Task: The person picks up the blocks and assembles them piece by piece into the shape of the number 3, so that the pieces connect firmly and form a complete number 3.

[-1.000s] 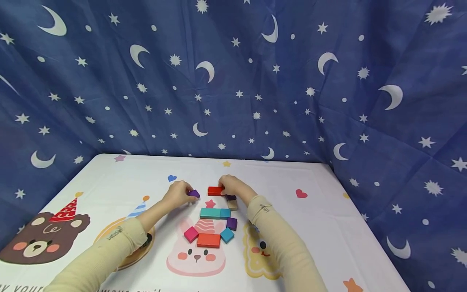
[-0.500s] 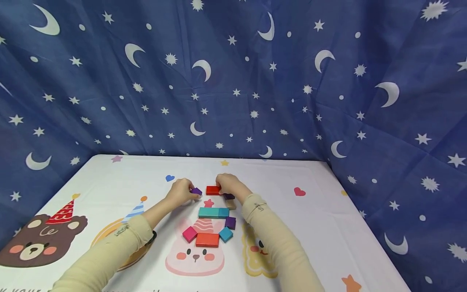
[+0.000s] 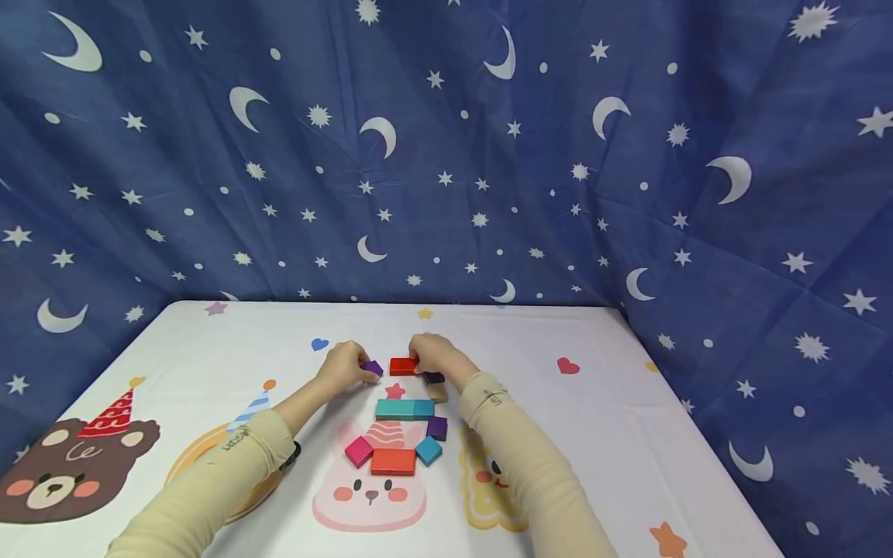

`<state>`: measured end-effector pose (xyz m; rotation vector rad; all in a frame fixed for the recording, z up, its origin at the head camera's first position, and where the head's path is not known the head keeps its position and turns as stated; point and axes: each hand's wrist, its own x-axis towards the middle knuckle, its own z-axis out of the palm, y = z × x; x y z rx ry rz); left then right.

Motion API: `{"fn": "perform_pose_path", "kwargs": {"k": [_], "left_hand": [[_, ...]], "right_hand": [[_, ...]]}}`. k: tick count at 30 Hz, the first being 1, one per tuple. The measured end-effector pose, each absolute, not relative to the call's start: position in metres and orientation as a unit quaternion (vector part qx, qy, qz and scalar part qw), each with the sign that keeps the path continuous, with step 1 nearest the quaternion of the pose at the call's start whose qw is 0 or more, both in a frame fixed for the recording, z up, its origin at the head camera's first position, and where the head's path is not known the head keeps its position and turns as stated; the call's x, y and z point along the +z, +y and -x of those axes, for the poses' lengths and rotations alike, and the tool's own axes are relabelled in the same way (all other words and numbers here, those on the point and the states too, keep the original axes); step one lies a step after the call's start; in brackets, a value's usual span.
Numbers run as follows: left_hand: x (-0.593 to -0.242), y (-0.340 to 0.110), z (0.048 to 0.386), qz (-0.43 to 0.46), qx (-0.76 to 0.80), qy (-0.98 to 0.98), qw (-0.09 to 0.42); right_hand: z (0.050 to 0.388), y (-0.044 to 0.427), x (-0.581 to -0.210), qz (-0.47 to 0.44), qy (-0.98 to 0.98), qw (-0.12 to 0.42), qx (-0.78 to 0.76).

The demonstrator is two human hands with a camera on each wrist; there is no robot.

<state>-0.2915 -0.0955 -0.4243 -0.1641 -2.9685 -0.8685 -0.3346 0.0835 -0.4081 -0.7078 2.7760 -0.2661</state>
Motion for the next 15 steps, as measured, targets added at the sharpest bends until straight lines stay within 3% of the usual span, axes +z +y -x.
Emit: {"fn": "perform_pose_path", "kwargs": {"k": [15], "left_hand": [[-0.4266, -0.0907, 0.2966, 0.044, -0.282, -0.958, -0.001]], "right_hand": [[0.3343, 0.0823, -0.4095, 0.242, 0.958, 0.129, -0.084]]}}
